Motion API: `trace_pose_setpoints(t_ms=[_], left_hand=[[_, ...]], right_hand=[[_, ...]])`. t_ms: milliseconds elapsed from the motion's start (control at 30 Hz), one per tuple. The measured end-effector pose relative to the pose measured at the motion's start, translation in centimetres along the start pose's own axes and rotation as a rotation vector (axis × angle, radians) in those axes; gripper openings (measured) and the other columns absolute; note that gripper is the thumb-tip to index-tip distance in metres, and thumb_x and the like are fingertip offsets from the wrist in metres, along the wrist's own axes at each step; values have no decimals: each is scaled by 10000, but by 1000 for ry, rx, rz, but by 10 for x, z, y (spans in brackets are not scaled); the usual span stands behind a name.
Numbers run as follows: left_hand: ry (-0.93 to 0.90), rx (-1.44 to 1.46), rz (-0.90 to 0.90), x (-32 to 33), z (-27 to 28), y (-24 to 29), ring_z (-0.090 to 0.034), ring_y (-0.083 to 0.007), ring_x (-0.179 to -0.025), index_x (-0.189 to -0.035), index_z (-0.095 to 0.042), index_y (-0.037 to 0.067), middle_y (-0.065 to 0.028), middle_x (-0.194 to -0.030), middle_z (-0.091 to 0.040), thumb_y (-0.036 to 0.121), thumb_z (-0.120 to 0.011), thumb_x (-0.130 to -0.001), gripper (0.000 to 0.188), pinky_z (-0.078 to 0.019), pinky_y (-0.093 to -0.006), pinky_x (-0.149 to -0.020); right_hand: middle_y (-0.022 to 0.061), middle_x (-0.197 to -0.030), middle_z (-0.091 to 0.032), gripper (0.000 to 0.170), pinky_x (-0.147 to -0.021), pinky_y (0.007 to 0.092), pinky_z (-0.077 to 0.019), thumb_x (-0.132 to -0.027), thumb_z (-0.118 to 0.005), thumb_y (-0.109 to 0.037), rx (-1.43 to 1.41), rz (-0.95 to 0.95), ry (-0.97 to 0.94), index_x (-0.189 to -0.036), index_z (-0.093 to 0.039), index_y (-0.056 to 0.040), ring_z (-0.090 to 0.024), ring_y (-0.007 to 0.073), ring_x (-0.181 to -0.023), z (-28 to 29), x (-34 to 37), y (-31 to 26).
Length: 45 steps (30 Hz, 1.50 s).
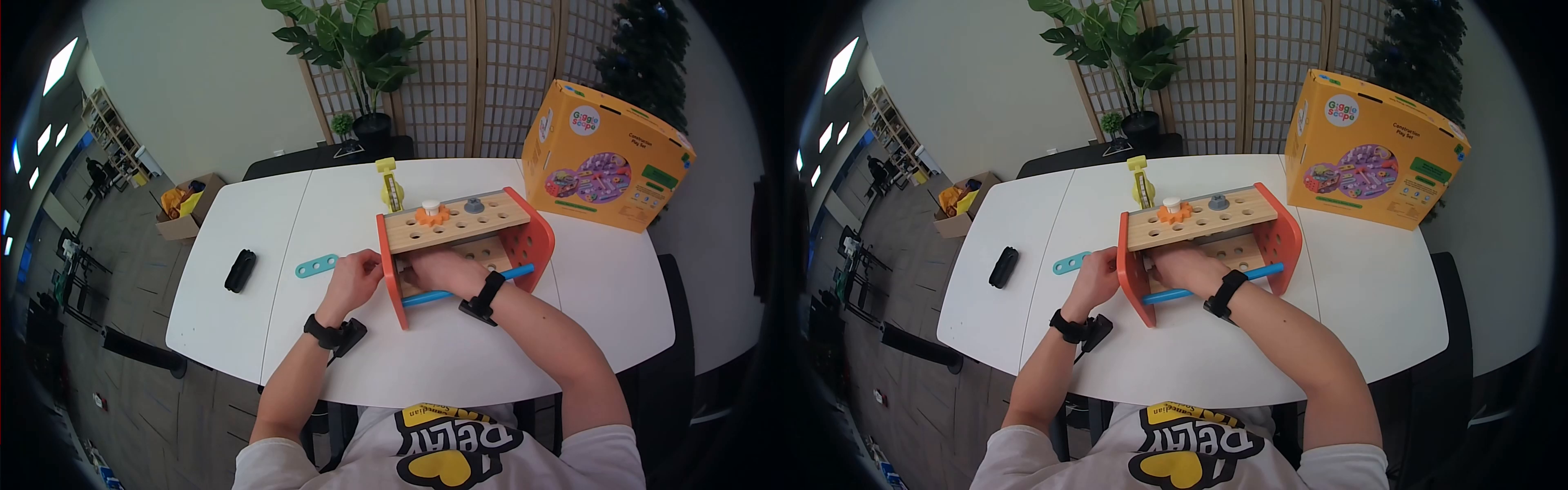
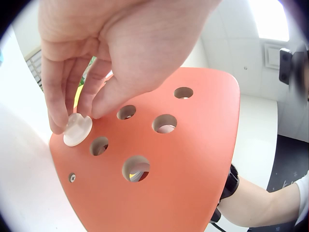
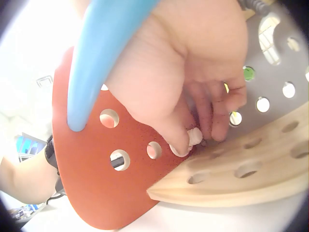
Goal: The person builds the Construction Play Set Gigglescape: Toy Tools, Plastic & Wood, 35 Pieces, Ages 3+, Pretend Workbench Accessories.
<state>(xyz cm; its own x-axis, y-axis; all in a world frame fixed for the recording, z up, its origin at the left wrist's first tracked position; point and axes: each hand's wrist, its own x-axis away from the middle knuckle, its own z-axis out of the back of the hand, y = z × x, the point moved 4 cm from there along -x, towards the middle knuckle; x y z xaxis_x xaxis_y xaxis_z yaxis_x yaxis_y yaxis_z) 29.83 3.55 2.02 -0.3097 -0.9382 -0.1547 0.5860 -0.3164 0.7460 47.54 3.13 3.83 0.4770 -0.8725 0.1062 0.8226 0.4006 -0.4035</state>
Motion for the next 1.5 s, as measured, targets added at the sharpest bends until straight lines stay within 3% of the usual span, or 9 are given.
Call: trace_pose_setpoints(t_ms=[633, 933, 1133, 1500], left_hand=[[4, 25, -5, -1, -3, -4, -738, -285, -778, -1045, -719, -54, -200, -877, -755, 136, -679, -927, 227, -581, -363, -738], [-16, 46, 13, 1, -2, -2, -749, -283, -814, -1063, -712, -62, -199, -904, -761, 114, -690, -922, 227, -588, -357, -763], [-30, 38, 16, 0, -3, -1, -753, -282, -839, -1084, -713, -58, -195, -929, -765, 96, -677, -921, 227, -590, -360, -778], [-95, 90, 66, 3, 0, -9, -752, -282, -930, -1149, -718, -31, -187, -1020, -770, 182, -692, -961, 285, -584, -376, -830]], right_hand=[[187, -1191, -689, 309, -942, 449, -557, -888, -680, -125, 28, -3, 55, -1185, -678, -42, -665, 369, -1104, -1, 3, 1], [156, -1072, -720, 214, -856, 435, -578, -887, -641, -79, 57, 112, 152, -1088, -702, -35, -702, 336, -986, 3, 1, -4], [156, -1076, -716, 217, -877, 431, -571, -895, -628, -81, 81, 116, 197, -1095, -702, -37, -697, 338, -1014, 0, 0, -3], [156, -1136, -716, 263, -907, 437, -557, -958, -624, -224, -19, -34, 7, -1155, -701, -68, -684, 343, -1045, 12, 9, -4]])
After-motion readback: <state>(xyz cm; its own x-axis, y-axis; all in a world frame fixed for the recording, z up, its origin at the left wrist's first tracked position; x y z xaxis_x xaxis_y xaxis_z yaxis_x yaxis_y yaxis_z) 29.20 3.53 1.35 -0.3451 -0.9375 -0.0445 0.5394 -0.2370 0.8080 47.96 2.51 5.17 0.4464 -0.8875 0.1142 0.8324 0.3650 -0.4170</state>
